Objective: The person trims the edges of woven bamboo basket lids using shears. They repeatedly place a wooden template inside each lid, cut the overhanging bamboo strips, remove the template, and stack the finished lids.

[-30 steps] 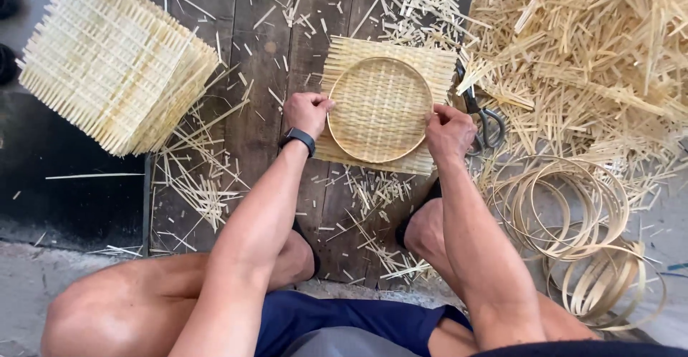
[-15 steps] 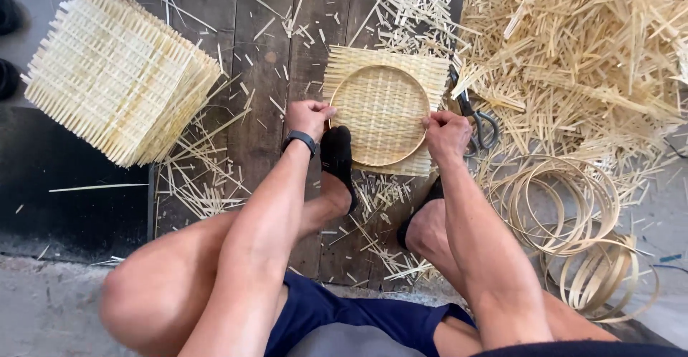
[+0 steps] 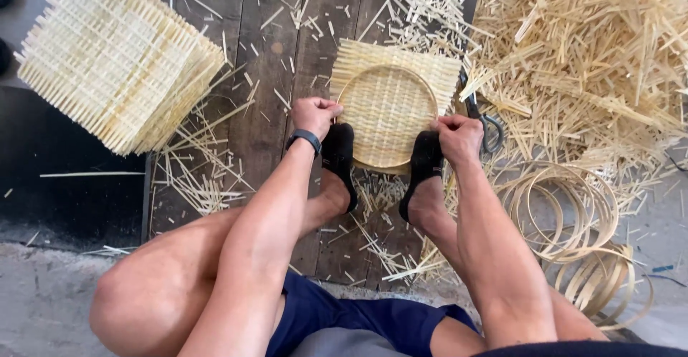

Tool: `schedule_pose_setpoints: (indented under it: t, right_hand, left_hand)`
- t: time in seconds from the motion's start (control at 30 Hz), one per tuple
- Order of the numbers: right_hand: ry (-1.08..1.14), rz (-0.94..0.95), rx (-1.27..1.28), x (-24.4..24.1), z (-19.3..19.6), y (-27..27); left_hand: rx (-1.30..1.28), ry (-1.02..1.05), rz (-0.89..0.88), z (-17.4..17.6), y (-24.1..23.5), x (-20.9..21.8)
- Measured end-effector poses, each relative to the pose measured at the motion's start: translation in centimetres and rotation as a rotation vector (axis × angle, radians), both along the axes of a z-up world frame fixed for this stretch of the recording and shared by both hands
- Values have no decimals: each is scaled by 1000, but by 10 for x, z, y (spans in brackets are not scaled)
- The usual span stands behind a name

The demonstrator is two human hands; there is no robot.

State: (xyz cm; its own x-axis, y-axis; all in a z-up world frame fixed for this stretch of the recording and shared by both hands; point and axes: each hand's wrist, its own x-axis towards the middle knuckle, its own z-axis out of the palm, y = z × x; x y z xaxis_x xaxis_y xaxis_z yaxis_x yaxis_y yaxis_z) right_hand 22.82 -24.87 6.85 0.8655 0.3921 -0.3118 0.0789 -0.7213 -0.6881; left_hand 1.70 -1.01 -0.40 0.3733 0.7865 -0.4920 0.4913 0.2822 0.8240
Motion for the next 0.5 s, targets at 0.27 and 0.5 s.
schedule_pose_setpoints:
  t: [0.27,0.5]
  right_hand:
    - [-373,505,-236,-56,40,33]
    - [-920,1159,-332,-106,2,58]
  left_hand:
    - [749,215,-508,62,17,47]
    - [637,-147,-739,13,22,118]
